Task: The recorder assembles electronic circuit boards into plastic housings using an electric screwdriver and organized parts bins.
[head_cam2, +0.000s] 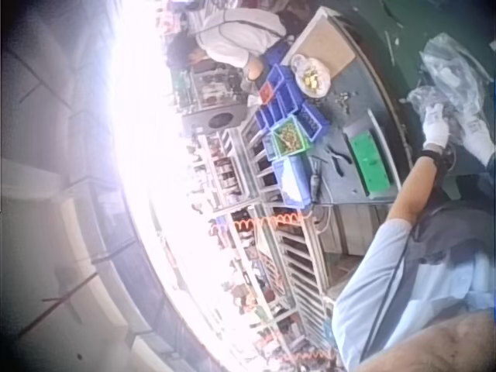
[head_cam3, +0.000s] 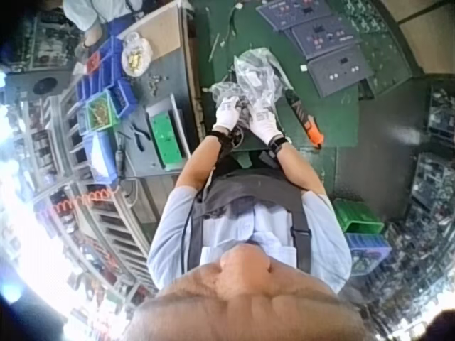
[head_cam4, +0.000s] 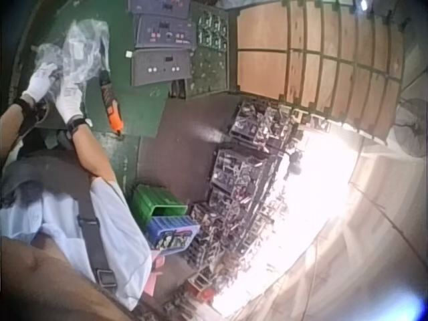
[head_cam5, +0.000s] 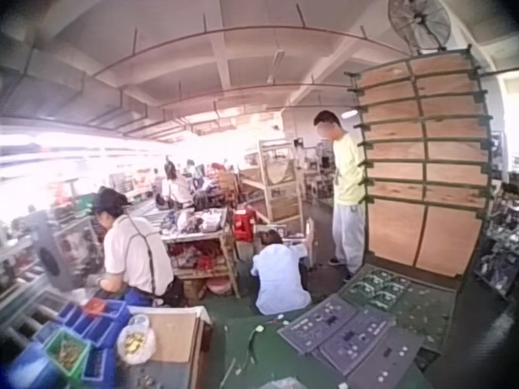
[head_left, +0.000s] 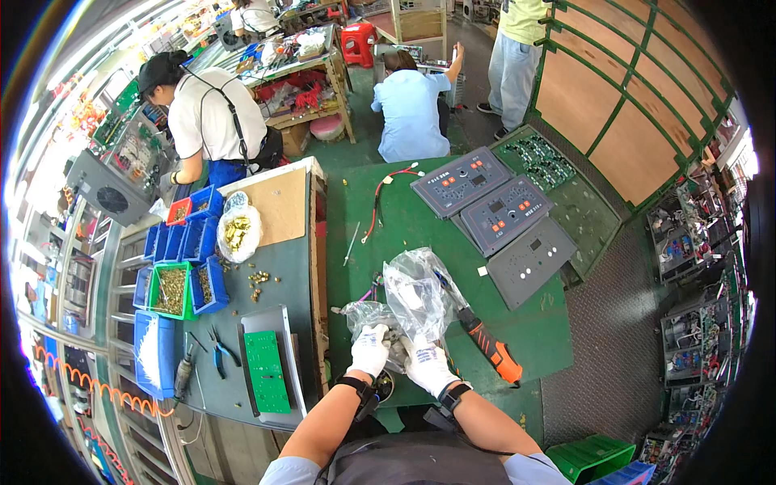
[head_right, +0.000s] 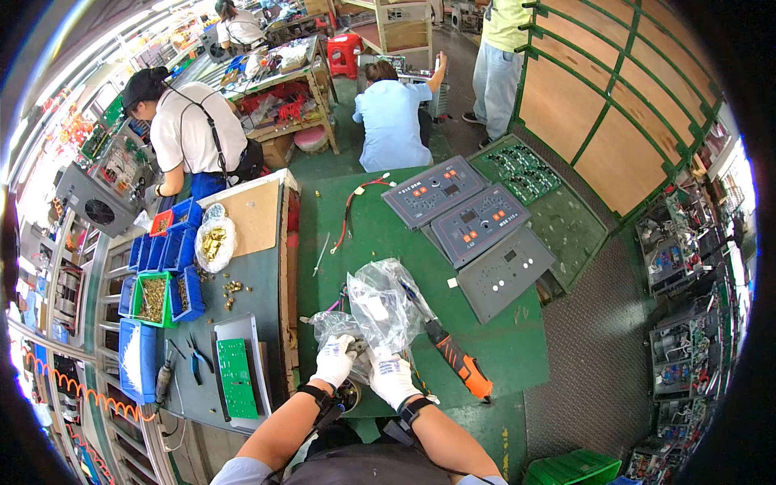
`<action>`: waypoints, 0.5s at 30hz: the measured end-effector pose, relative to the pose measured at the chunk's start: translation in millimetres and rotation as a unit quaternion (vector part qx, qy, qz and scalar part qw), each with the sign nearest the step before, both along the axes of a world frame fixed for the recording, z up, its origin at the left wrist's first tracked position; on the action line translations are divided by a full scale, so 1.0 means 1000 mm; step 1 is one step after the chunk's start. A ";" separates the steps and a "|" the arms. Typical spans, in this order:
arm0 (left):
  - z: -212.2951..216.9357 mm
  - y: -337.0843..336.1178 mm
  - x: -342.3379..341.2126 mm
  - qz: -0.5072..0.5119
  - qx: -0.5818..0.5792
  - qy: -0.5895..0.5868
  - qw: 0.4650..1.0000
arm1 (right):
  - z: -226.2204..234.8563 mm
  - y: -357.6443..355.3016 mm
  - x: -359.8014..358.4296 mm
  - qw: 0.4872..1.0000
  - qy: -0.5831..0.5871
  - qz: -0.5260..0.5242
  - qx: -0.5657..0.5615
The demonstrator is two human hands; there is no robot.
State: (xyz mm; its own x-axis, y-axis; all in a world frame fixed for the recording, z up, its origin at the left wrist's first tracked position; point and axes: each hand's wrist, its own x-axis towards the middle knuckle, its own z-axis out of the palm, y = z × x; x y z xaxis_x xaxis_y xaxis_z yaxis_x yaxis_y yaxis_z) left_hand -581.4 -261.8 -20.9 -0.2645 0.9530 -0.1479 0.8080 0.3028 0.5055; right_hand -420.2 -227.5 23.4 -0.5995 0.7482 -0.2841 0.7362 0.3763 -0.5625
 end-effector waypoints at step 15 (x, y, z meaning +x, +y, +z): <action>0.014 -0.003 -0.060 0.185 -0.047 -0.804 0.563 | -0.037 0.002 0.005 1.000 -0.018 -0.011 -0.012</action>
